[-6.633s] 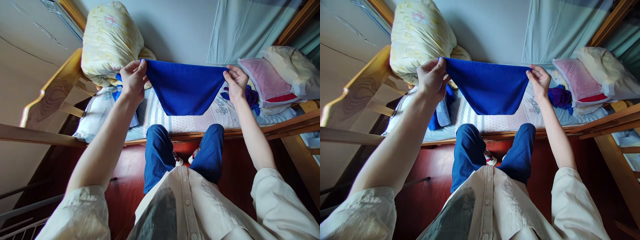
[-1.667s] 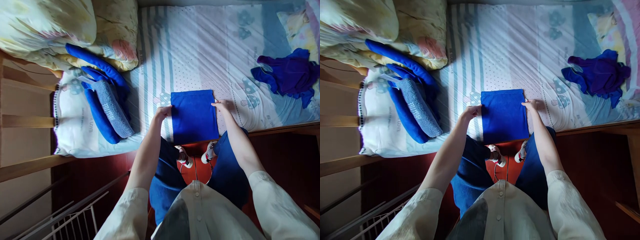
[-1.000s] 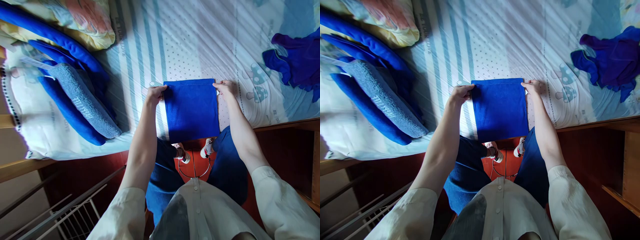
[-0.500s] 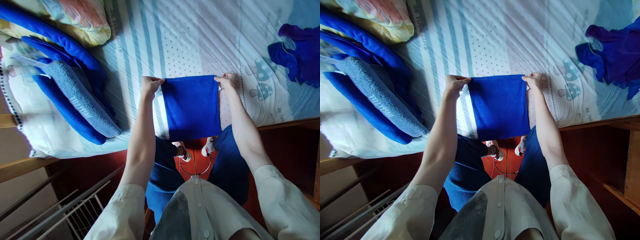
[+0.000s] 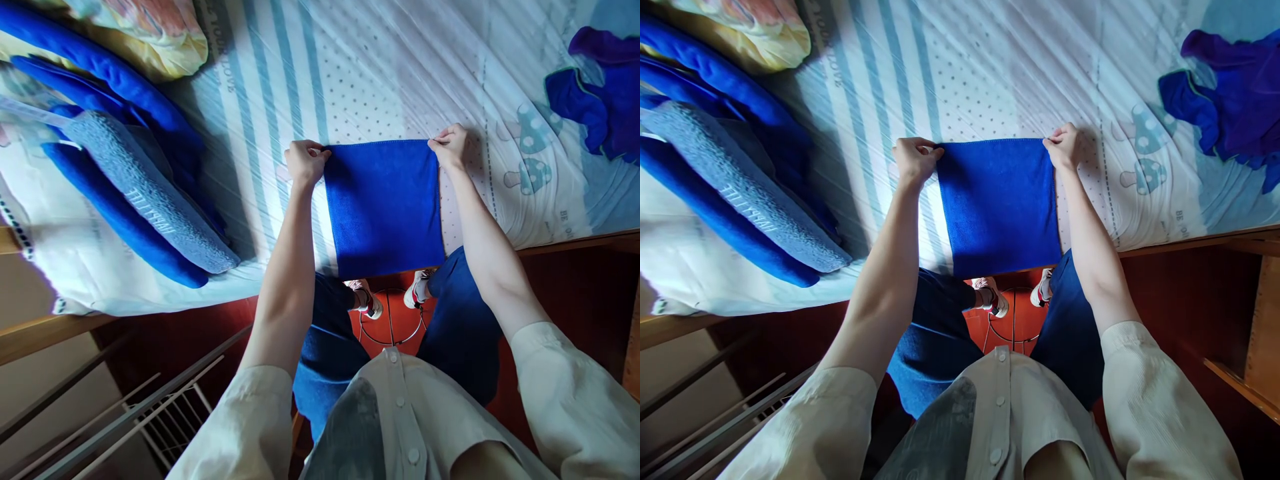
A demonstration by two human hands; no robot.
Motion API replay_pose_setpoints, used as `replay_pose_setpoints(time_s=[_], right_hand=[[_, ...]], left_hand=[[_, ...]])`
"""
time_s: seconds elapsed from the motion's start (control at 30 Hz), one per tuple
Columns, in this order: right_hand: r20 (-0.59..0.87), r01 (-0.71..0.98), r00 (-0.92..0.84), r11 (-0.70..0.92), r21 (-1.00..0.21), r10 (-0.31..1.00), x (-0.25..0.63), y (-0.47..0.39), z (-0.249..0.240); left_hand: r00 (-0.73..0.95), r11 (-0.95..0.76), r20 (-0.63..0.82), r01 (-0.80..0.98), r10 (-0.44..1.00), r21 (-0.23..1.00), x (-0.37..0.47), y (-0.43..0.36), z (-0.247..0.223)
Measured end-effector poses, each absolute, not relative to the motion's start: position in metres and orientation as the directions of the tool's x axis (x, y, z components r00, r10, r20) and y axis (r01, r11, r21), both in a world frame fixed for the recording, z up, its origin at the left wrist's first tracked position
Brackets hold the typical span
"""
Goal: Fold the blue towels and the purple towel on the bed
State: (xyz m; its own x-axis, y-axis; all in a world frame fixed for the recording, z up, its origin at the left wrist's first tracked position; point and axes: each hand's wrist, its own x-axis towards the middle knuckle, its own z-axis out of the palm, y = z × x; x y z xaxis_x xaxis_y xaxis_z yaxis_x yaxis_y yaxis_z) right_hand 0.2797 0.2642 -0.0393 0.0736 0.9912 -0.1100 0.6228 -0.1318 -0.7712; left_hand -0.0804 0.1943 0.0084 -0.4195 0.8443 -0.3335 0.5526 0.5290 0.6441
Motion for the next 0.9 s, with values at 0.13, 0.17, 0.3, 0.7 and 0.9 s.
replay_pose_setpoints(time_s=[0.13,0.17,0.3,0.7,0.9], right_hand=[[-0.174,0.641,0.051,-0.165,-0.75,0.984,0.279,0.266,-0.045],[-0.181,0.638,0.032,-0.159,-0.753,0.983,0.279,0.267,-0.047],[-0.216,0.634,-0.015,-0.158,-0.757,0.976,0.282,0.27,-0.054],[0.0,0.799,-0.122,0.098,-0.593,0.993,0.23,0.228,-0.002],[-0.109,0.8,-0.416,0.306,-0.517,0.903,0.198,0.197,0.002]], left_hand=[[-0.354,0.473,-0.322,0.543,0.878,0.694,-0.083,0.194,0.011],[-0.339,0.463,-0.322,0.538,0.884,0.705,-0.084,0.194,0.01],[-0.291,0.448,-0.341,0.545,0.894,0.709,-0.085,0.195,0.01],[-0.207,0.208,-0.094,0.649,0.974,0.732,-0.023,0.177,0.035],[-0.034,0.1,-0.1,0.614,0.994,0.783,-0.012,0.155,0.001]])
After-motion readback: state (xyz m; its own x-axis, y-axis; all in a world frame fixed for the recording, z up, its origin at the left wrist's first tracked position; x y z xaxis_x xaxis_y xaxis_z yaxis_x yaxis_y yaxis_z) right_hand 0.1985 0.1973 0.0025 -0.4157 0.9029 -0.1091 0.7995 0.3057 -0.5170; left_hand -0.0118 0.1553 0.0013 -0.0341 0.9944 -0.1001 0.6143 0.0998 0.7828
